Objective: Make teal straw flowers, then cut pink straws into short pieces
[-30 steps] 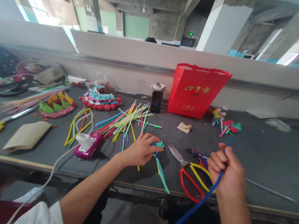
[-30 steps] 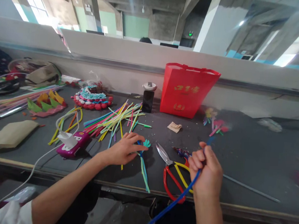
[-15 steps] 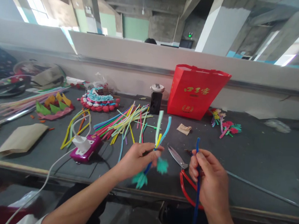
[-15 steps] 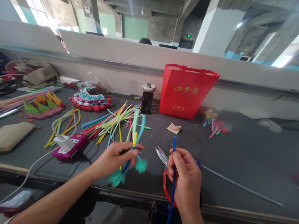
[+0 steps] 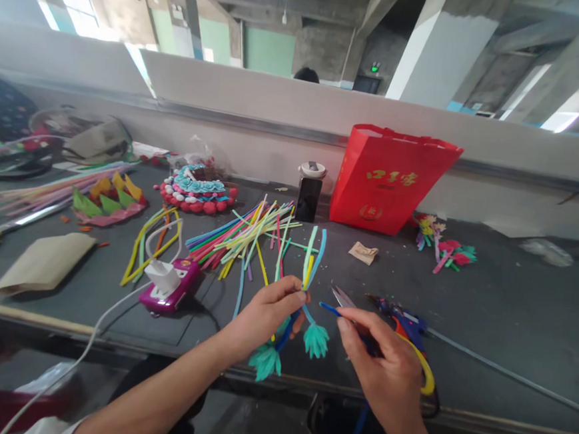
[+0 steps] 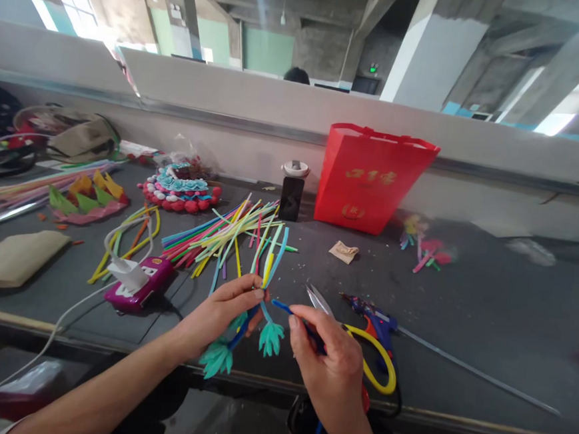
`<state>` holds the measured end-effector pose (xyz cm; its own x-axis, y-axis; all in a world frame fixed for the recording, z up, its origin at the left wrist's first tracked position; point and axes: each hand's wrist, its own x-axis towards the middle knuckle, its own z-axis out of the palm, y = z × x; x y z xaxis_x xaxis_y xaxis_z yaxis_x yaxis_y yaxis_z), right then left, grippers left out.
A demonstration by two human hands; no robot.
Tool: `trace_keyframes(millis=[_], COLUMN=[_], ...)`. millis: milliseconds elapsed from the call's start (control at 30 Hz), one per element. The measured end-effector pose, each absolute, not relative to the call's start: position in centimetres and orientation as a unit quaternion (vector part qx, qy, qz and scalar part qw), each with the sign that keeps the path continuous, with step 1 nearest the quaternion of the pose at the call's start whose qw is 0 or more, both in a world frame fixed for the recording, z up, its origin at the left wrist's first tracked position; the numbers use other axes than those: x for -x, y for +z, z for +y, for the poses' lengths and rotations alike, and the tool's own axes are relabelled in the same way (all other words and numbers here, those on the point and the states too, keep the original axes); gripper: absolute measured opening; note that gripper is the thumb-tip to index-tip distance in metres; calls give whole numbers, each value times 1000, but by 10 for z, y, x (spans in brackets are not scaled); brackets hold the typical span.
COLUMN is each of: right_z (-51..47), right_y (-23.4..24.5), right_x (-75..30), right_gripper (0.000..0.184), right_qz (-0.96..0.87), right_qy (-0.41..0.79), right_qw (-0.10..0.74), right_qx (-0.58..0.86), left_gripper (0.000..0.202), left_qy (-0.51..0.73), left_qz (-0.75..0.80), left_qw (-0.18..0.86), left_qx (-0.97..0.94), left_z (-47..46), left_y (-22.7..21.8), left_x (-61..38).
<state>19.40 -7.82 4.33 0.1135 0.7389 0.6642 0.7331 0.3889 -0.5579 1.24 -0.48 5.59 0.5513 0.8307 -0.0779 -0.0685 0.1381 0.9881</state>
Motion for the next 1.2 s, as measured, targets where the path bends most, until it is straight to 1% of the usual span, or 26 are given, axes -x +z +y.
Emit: trace_keyframes(millis=[67, 233, 467, 700, 833, 1000, 1200], right_z=[-77, -76, -77, -75, -74, -76, -77], right_y=[43, 40, 36, 33, 35, 39, 40], right_x=[-193, -193, -195, -193, -192, -192, -191], right_gripper=[11, 11, 13, 14, 13, 13, 13], right_qz=[-672, -669, -659, -668, -681, -671, -667], right_qy=[-7, -23, -75, -48, 4, 24, -28], right_qw=[492, 482, 466, 469, 472, 466, 480], right_qx=[554, 566, 585, 576, 560, 576, 570], left_gripper=[21, 25, 25, 25, 25, 26, 27], left_qy=[330, 334, 351, 331, 317, 320, 292], left_qz=[329, 324, 344, 355, 350, 352, 362], left_qw=[663, 670, 646, 624, 621, 668, 726], left_qx=[-586, -579, -584, -612, -626, -572, -507], left_z=[-5, -6, -7, -8, -8, -7, -7], left_y=[54, 47, 42, 45, 47, 48, 49], left_x=[-14, -18, -20, -19, -18, -16, -14])
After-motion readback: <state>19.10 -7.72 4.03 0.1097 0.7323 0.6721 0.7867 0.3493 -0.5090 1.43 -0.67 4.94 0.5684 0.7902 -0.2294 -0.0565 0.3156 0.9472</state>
